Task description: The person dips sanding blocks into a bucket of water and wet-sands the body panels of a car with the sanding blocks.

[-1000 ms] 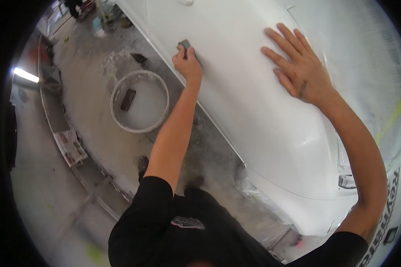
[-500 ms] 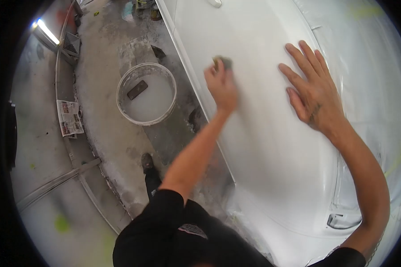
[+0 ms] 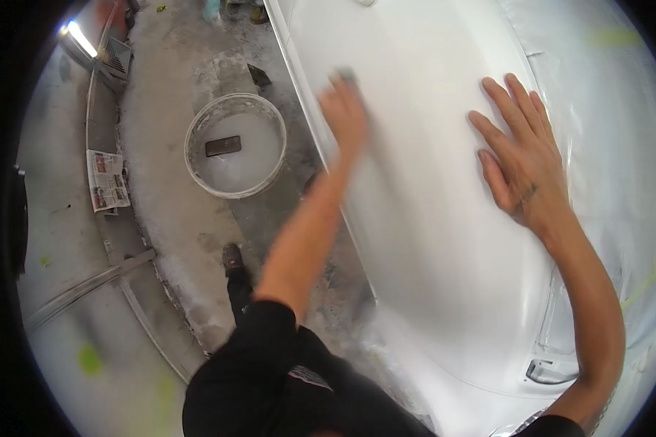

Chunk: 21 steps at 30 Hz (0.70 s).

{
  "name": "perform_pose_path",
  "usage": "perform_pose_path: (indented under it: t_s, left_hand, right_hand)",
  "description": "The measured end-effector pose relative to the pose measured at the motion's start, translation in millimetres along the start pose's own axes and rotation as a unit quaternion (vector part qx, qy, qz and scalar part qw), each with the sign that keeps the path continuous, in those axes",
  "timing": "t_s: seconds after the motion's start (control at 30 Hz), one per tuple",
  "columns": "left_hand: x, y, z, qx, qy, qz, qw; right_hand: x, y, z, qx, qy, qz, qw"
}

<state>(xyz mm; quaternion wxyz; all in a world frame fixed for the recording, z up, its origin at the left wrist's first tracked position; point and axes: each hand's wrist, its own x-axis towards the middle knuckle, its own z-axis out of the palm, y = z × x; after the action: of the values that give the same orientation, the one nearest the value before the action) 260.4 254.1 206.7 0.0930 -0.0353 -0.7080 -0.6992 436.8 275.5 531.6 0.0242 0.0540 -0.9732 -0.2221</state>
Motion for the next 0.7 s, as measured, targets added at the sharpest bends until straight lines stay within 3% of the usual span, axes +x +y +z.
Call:
perform_pose_path:
  t_s: [0.07, 0.13, 0.17, 0.2, 0.23, 0.27, 0.33, 0.43, 0.5, 0.53, 0.57, 0.67, 0.7]
  left_hand:
    - [160, -10, -4, -0.049, -0.15, -0.114, 0.981]
    - [149, -15, 12, 0.03, -0.044, -0.025, 0.998]
    - [125, -28, 11, 0.082, 0.0, 0.016, 0.996]
    - [77, -37, 9, 0.058, -0.002, -0.008, 0.998]
    - [13, -20, -22, 0.073, -0.036, 0.031, 0.996]
    - [-49, -5, -41, -0.033, -0.069, -0.05, 0.996]
    - [-159, 29, -82, -0.044, -0.104, -0.04, 0.993]
    - [-139, 28, -58, -0.092, -0.052, -0.003, 0.994]
    - [3, 6, -8, -0.017, 0.022, 0.029, 0.999]
    - [86, -4, 8, 0.027, 0.009, 0.044, 0.999]
    - [157, 0, 8, -0.013, -0.076, -0.032, 0.997]
    - [138, 10, -1, 0.004, -0.085, 0.041, 0.995]
    - [82, 20, -11, -0.026, -0.038, 0.052, 0.998]
  right_hand:
    - [2, 4, 1, 0.008, 0.008, -0.005, 1.0]
    - [6, 14, 0, -0.006, 0.014, -0.016, 1.0]
    - [0, 10, 2, 0.002, 0.011, -0.017, 1.0]
    - [-1, 7, 3, 0.003, 0.013, -0.007, 1.0]
    - [-2, 4, 4, 0.009, 0.008, -0.004, 1.0]
    - [-2, 4, 2, 0.008, 0.005, 0.0, 1.0]
    - [3, 2, -1, 0.009, -0.004, 0.001, 1.0]
    - [3, 2, -2, 0.008, -0.014, 0.003, 1.0]
    - [3, 4, 0, 0.003, -0.017, 0.013, 1.0]
    - [2, 2, 2, 0.009, -0.012, 0.009, 1.0]
    - [2, 1, 2, 0.01, -0.006, 0.001, 1.0]
    - [2, 1, -3, 0.007, -0.001, -0.001, 1.0]
    - [3, 1, -3, 0.008, -0.001, 0.004, 1.0]
